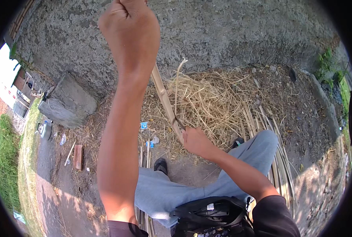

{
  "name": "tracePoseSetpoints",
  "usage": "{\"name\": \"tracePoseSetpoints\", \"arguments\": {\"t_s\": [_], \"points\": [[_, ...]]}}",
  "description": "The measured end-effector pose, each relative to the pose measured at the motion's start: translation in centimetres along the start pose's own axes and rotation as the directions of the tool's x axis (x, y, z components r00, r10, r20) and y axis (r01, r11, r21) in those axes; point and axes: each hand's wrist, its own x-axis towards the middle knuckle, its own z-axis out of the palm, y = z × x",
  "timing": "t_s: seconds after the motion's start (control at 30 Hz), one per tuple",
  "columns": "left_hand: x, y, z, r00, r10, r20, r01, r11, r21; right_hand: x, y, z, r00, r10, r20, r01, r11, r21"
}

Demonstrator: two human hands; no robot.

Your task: The person shaves a bamboo strip using a utility knife, whittles a bamboo piece with a machete, and scrapes the bamboo strip with the utility knife.

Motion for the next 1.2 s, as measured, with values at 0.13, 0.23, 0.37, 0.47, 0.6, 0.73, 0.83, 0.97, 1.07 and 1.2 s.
{"name": "tracePoseSetpoints", "arguments": {"t_s": [0.13, 0.23, 0.37, 0.47, 0.6, 0.73, 0.83, 0.97, 1.07, 1.2], "points": [[0.0, -1.8, -0.3, 0.995, 0.025, 0.093, -0.014, 0.993, -0.115, -1.0, 5.9, 5.8, 0.954, 0.172, 0.246, -0.16, 0.985, -0.068], [0.5, -1.7, -0.7, 0.998, -0.025, 0.054, 0.032, 0.992, -0.124, -1.7, 4.1, 3.1, 0.865, 0.33, 0.377, -0.394, 0.913, 0.106], [0.8, -3.0, -2.5, 1.0, -0.015, 0.022, 0.016, 0.998, -0.065, 0.4, -2.0, -2.9, 0.93, 0.234, 0.283, -0.34, 0.841, 0.422], [1.0, -1.9, -2.8, 0.999, -0.018, 0.027, 0.02, 0.995, -0.101, 1.4, -6.6, -7.4, 0.995, 0.083, 0.055, -0.099, 0.897, 0.431], [1.0, -2.3, -4.2, 1.0, 0.004, 0.03, 0.0, 0.99, -0.143, 0.8, -5.5, -1.6, 0.994, 0.028, -0.106, 0.017, 0.914, 0.405], [1.1, -1.2, -3.0, 1.0, -0.005, 0.029, 0.008, 0.993, -0.122, -6.5, 12.9, 16.5, 0.889, 0.357, 0.286, -0.365, 0.931, -0.029], [0.6, -1.4, -3.7, 0.998, -0.054, 0.027, 0.058, 0.986, -0.159, -6.9, 17.3, 18.6, 0.893, 0.286, 0.349, -0.27, 0.958, -0.095], [1.6, -2.6, -5.6, 0.998, -0.056, -0.02, 0.054, 0.992, -0.112, -4.2, 11.7, 14.7, 0.75, 0.492, 0.441, -0.585, 0.805, 0.096], [2.3, -3.4, -6.9, 0.998, -0.034, 0.05, 0.039, 0.994, -0.101, -4.4, 11.4, 15.0, 0.904, 0.325, 0.279, -0.353, 0.934, 0.053], [2.6, -3.1, -7.9, 1.0, -0.007, 0.001, 0.007, 1.0, -0.029, -5.2, 10.3, 15.2, 0.933, 0.298, 0.202, -0.317, 0.945, 0.074]]}}
